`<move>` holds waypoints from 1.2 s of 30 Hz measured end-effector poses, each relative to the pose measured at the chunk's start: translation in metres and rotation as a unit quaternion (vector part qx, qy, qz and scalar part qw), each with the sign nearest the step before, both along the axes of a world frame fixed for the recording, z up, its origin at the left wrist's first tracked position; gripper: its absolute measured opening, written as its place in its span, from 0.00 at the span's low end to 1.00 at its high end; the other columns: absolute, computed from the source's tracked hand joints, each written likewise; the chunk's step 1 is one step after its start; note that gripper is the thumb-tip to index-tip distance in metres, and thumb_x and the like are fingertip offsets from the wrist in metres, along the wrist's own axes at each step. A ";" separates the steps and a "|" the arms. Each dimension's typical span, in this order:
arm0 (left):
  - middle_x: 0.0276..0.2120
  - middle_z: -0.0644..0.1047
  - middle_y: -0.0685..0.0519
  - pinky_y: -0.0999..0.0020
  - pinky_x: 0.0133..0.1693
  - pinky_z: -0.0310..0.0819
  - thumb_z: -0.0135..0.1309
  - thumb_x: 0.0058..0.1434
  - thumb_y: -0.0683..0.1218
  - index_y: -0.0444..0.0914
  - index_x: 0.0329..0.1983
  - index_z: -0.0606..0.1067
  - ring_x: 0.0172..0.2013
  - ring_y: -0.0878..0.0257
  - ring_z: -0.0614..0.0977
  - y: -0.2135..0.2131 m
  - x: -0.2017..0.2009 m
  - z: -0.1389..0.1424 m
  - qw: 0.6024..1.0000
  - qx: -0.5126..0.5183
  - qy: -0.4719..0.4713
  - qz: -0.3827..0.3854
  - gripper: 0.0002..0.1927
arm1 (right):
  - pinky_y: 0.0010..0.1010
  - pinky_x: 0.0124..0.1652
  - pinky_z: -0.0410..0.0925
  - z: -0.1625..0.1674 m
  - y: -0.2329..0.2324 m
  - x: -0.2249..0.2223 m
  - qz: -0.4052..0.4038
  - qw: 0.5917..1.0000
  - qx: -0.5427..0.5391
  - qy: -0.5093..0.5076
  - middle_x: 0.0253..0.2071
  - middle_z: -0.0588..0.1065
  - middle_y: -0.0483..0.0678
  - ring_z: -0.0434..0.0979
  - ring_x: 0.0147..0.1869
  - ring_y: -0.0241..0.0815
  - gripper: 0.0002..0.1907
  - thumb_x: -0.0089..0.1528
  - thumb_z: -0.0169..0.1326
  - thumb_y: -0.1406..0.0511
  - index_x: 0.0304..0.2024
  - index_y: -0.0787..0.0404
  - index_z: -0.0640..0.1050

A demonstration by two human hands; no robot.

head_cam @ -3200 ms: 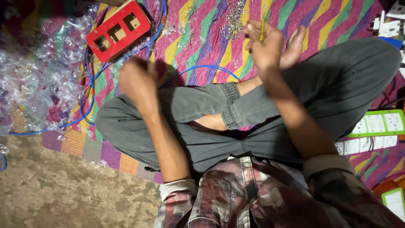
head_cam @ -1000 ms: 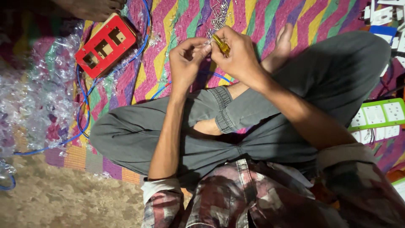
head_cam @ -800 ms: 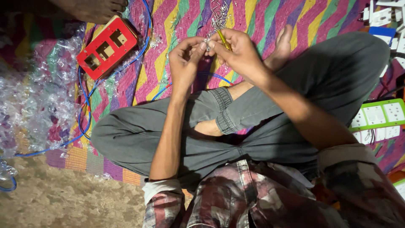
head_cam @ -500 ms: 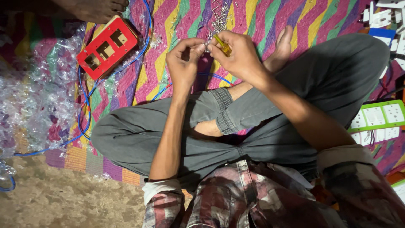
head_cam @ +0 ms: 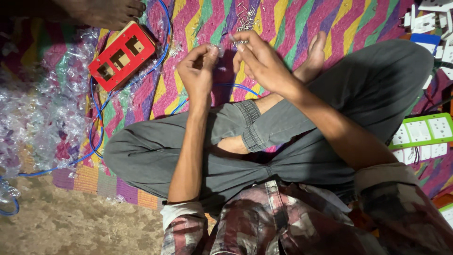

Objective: The person sits cross-legged on a floor mat assembling electrical switch and socket plates. They pick up small screws from a pile, hold a switch body in one hand, and use a small screwdriver to drive screws into the component, occasionally reaching into a red plastic jig or tray for parts.

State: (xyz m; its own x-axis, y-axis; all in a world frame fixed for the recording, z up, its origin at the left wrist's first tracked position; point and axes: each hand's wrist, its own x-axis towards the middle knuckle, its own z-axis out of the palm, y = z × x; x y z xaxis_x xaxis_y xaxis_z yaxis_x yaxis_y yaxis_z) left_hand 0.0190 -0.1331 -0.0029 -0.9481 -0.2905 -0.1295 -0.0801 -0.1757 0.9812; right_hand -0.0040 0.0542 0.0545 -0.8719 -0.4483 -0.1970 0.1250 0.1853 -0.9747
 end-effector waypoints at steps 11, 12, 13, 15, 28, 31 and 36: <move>0.35 0.81 0.52 0.72 0.41 0.74 0.62 0.62 0.35 0.30 0.40 0.82 0.36 0.67 0.80 0.000 0.001 0.019 0.988 -0.140 0.068 -0.012 0.04 | 0.22 0.24 0.61 0.018 -0.004 -0.001 0.078 0.995 -0.001 -0.058 0.31 0.77 0.46 0.64 0.23 0.28 0.17 0.74 0.42 0.66 0.65 0.59 0.63; 0.35 0.81 0.52 0.72 0.41 0.75 0.62 0.62 0.35 0.30 0.39 0.82 0.37 0.67 0.81 -0.001 0.001 0.021 0.987 -0.142 0.074 -0.014 0.04 | 0.21 0.25 0.60 0.018 -0.003 -0.002 0.081 0.994 -0.017 -0.067 0.32 0.77 0.45 0.63 0.24 0.27 0.16 0.74 0.42 0.66 0.64 0.59 0.63; 0.35 0.81 0.52 0.72 0.42 0.75 0.62 0.62 0.35 0.30 0.39 0.82 0.37 0.67 0.81 -0.001 0.000 0.023 0.986 -0.143 0.079 -0.017 0.04 | 0.21 0.25 0.59 0.017 -0.001 -0.002 0.083 0.993 -0.033 -0.076 0.32 0.77 0.45 0.63 0.24 0.27 0.16 0.73 0.43 0.67 0.63 0.60 0.64; 0.36 0.81 0.52 0.73 0.40 0.74 0.62 0.62 0.35 0.30 0.39 0.82 0.37 0.67 0.81 -0.002 -0.001 0.026 0.989 -0.128 0.068 -0.036 0.04 | 0.20 0.25 0.58 0.017 0.001 -0.002 0.078 0.991 -0.048 -0.098 0.32 0.77 0.45 0.62 0.24 0.26 0.15 0.73 0.44 0.67 0.62 0.60 0.66; 0.35 0.80 0.46 0.63 0.43 0.75 0.57 0.53 0.31 0.31 0.39 0.81 0.38 0.55 0.82 0.011 0.008 0.053 0.905 -0.384 0.185 -0.011 0.11 | 0.22 0.28 0.52 -0.030 -0.003 0.009 -0.028 0.984 -0.136 -0.108 0.25 0.63 0.38 0.58 0.28 0.27 0.02 0.74 0.48 0.69 0.48 0.62 0.71; 0.34 0.82 0.50 0.68 0.41 0.76 0.58 0.60 0.33 0.32 0.39 0.81 0.35 0.62 0.83 0.013 0.014 0.048 0.959 -0.251 0.127 -0.023 0.06 | 0.20 0.32 0.61 -0.030 0.002 -0.006 -0.127 0.989 -0.072 0.029 0.31 0.68 0.38 0.66 0.34 0.26 0.02 0.72 0.50 0.71 0.47 0.62 0.72; 0.33 0.80 0.54 0.73 0.38 0.72 0.60 0.63 0.36 0.30 0.42 0.81 0.33 0.68 0.78 0.009 0.027 0.028 0.998 -0.023 0.015 -0.049 0.05 | 0.17 0.19 0.50 -0.004 0.015 -0.016 -0.198 0.967 -0.112 -0.112 0.25 0.70 0.38 0.58 0.21 0.23 0.13 0.71 0.50 0.64 0.58 0.54 0.67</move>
